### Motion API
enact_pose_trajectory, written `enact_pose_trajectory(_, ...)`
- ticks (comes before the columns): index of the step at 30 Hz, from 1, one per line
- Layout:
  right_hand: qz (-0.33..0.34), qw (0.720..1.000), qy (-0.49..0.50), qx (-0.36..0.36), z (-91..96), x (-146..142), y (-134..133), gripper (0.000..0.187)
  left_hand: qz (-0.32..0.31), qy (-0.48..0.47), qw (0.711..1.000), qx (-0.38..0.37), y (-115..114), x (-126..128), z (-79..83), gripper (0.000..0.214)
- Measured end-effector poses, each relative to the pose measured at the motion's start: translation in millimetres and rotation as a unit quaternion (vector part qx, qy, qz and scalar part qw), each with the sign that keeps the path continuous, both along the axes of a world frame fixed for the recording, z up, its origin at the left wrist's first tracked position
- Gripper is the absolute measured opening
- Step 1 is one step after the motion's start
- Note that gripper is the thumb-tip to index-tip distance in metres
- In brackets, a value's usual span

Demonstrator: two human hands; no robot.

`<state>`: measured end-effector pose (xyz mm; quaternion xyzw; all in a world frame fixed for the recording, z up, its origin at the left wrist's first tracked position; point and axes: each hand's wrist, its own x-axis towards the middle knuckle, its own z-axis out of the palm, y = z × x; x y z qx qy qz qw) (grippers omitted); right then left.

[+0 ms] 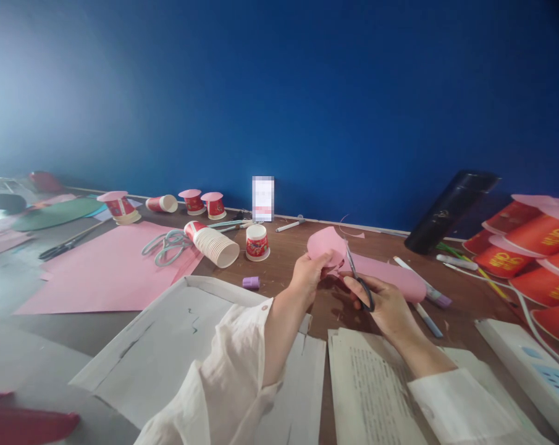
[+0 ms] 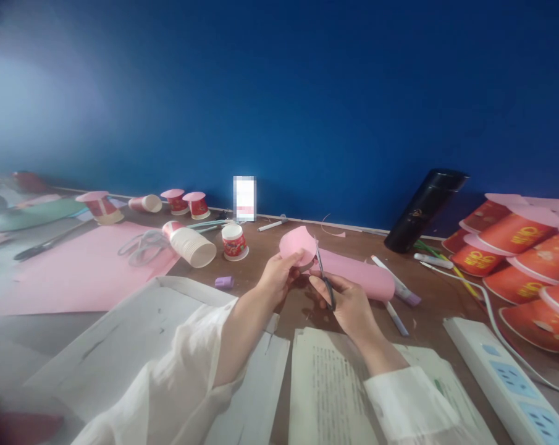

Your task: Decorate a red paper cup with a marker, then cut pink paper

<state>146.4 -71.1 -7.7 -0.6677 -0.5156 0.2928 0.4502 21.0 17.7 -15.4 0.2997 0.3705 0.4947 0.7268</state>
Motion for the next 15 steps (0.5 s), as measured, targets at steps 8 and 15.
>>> enact_pose_trajectory(8, -0.002, 1.000, 0.013, -0.001, -0.6, 0.0, 0.8, 0.048, -0.012, -0.001, 1.000, 0.004, 1.8, 0.7, -4.5, 0.035)
enact_pose_trajectory(15, -0.002, 1.000, 0.013, 0.001, 1.2, -1.2, -0.6, 0.046, -0.009, -0.005, 1.000, 0.001, -0.5, -0.6, -0.9, 0.031)
